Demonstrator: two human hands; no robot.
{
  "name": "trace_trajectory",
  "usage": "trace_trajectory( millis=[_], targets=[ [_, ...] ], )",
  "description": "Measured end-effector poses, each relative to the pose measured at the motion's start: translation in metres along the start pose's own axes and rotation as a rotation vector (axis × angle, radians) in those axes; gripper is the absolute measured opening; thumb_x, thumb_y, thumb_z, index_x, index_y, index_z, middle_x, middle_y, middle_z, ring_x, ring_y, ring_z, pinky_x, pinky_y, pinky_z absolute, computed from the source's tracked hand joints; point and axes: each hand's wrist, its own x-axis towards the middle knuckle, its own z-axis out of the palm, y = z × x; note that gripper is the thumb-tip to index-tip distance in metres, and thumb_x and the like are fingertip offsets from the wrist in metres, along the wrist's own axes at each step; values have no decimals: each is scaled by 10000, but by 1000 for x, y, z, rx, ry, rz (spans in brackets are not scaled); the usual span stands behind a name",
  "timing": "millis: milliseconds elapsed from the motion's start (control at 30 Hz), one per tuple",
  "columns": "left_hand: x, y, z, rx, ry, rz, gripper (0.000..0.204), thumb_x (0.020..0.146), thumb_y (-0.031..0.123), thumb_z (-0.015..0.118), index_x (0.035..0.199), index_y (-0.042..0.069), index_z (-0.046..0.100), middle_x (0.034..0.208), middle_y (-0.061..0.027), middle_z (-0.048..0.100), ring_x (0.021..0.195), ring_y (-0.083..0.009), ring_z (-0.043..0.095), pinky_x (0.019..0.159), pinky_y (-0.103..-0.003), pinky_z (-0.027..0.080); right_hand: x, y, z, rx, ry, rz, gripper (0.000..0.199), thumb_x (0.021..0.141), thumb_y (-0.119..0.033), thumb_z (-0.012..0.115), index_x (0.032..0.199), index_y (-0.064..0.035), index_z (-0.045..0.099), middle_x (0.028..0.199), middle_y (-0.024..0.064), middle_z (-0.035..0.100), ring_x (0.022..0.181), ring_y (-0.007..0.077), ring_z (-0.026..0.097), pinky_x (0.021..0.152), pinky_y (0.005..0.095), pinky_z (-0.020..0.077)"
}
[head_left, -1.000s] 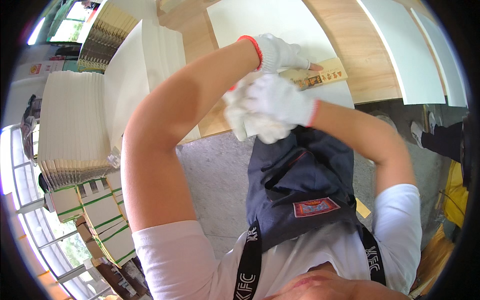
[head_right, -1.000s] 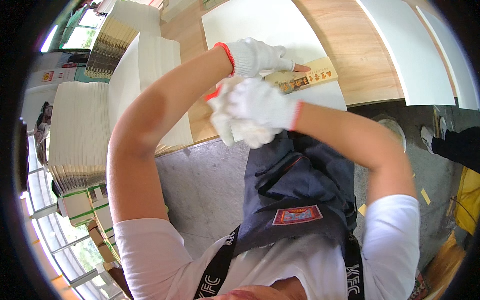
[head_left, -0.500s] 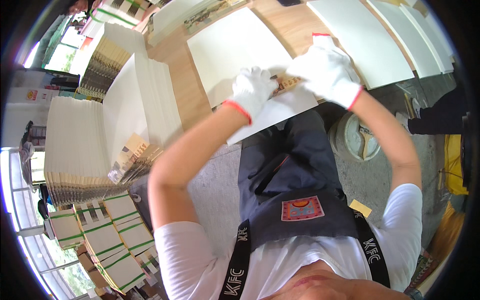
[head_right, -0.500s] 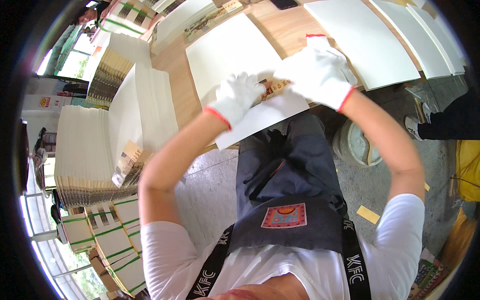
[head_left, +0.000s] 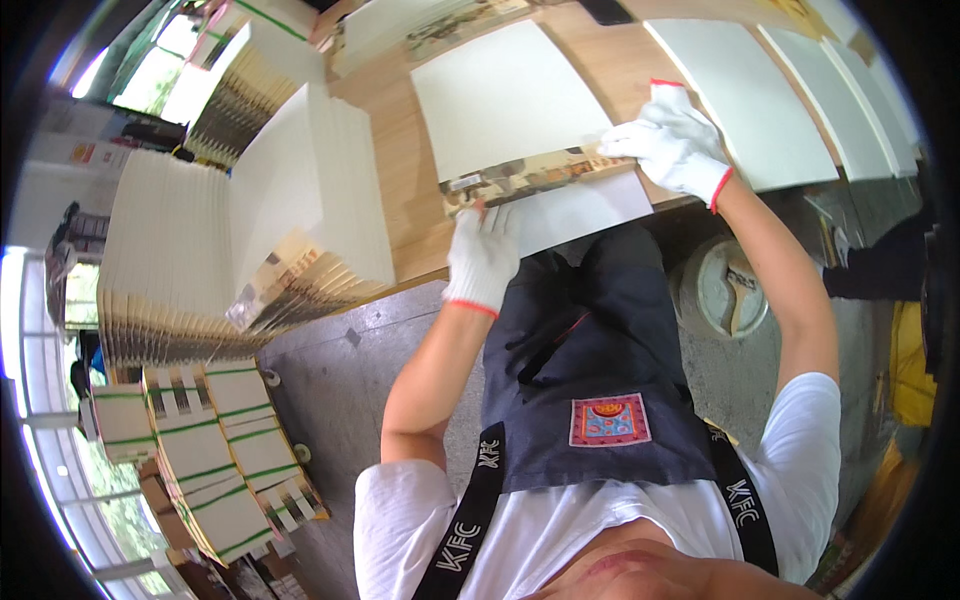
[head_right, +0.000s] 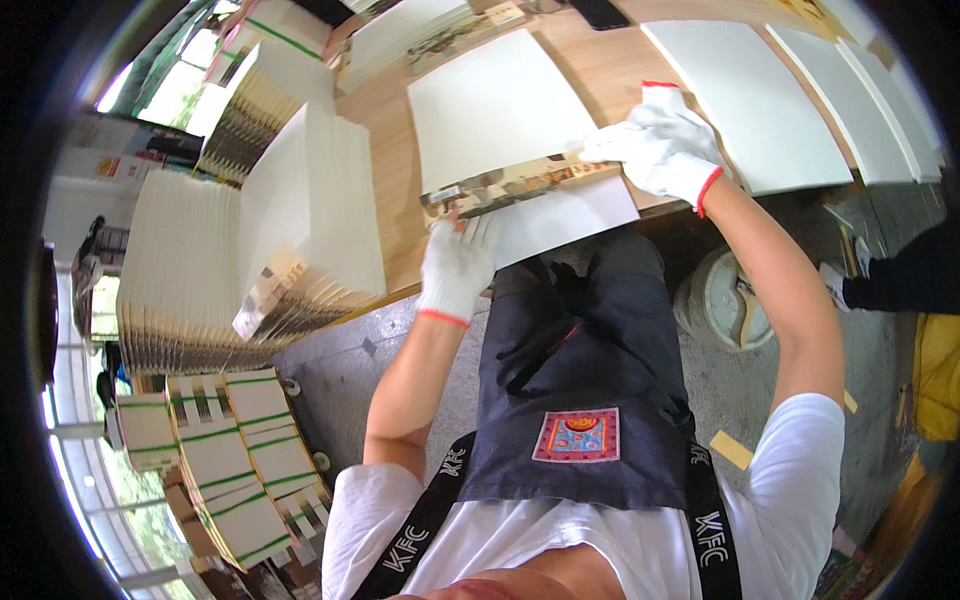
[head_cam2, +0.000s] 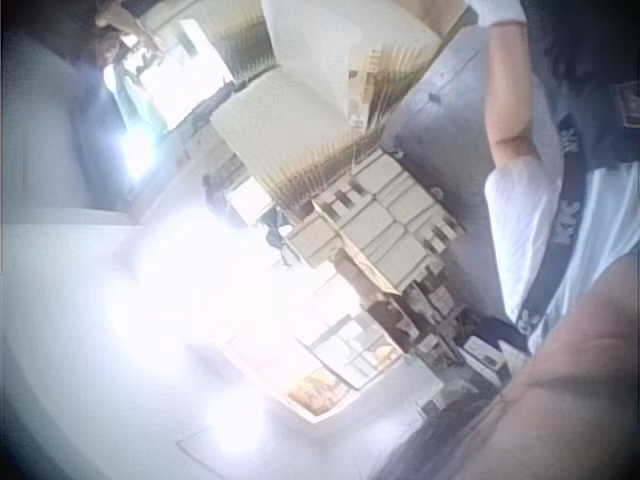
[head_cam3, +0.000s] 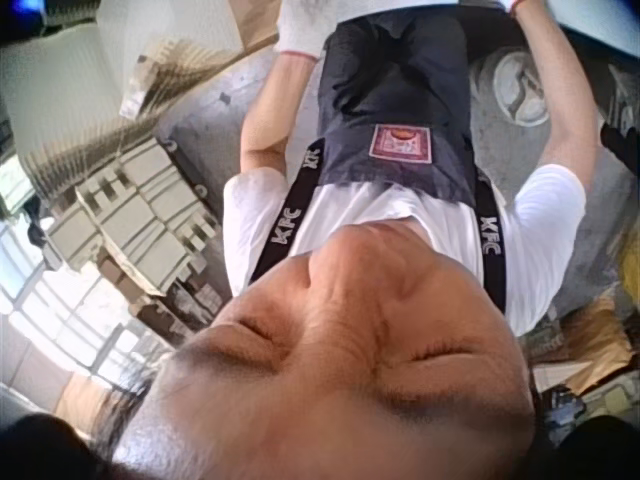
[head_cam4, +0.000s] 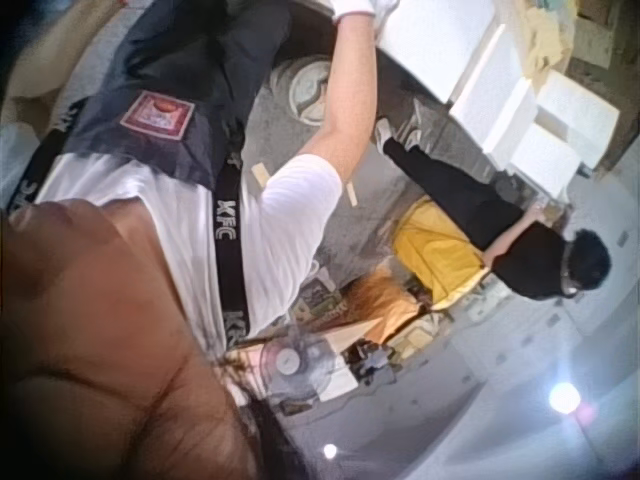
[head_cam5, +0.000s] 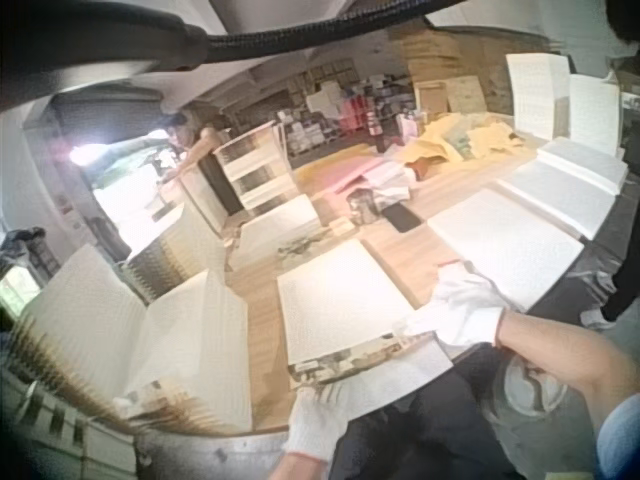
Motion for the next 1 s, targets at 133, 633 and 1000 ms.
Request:
trace_trajectory(
  millis=[133,633,1000],
  targets=[
    [28,0,21,41,7,-15,147,927,119,565,1063,71,536,1173,-108,543,1196,-315,527,1075,-545,464,36,9,0,32,272,50,335,952,-292,657,1231,-107,673,1139,36,690,1014,167,631,889,328,502],
    [-75,95,15,317,-307,410,199,958,64,538,1133,-9,478,1149,-181,565,1055,-370,646,918,-565,583,110,16,62,1112,-48,-210,409,1056,-238,429,1403,-22,461,1354,124,582,1186,232,606,1074,398,457],
    [-111,313,-91,791,249,1277,354,921,218,719,1161,-36,665,860,-89,693,808,-149,668,643,-263,497,129,-233,206,558,164,-521,624,958,-434,614,1360,32,511,1217,145,668,1159,222,618,975,305,475]
  ],
)
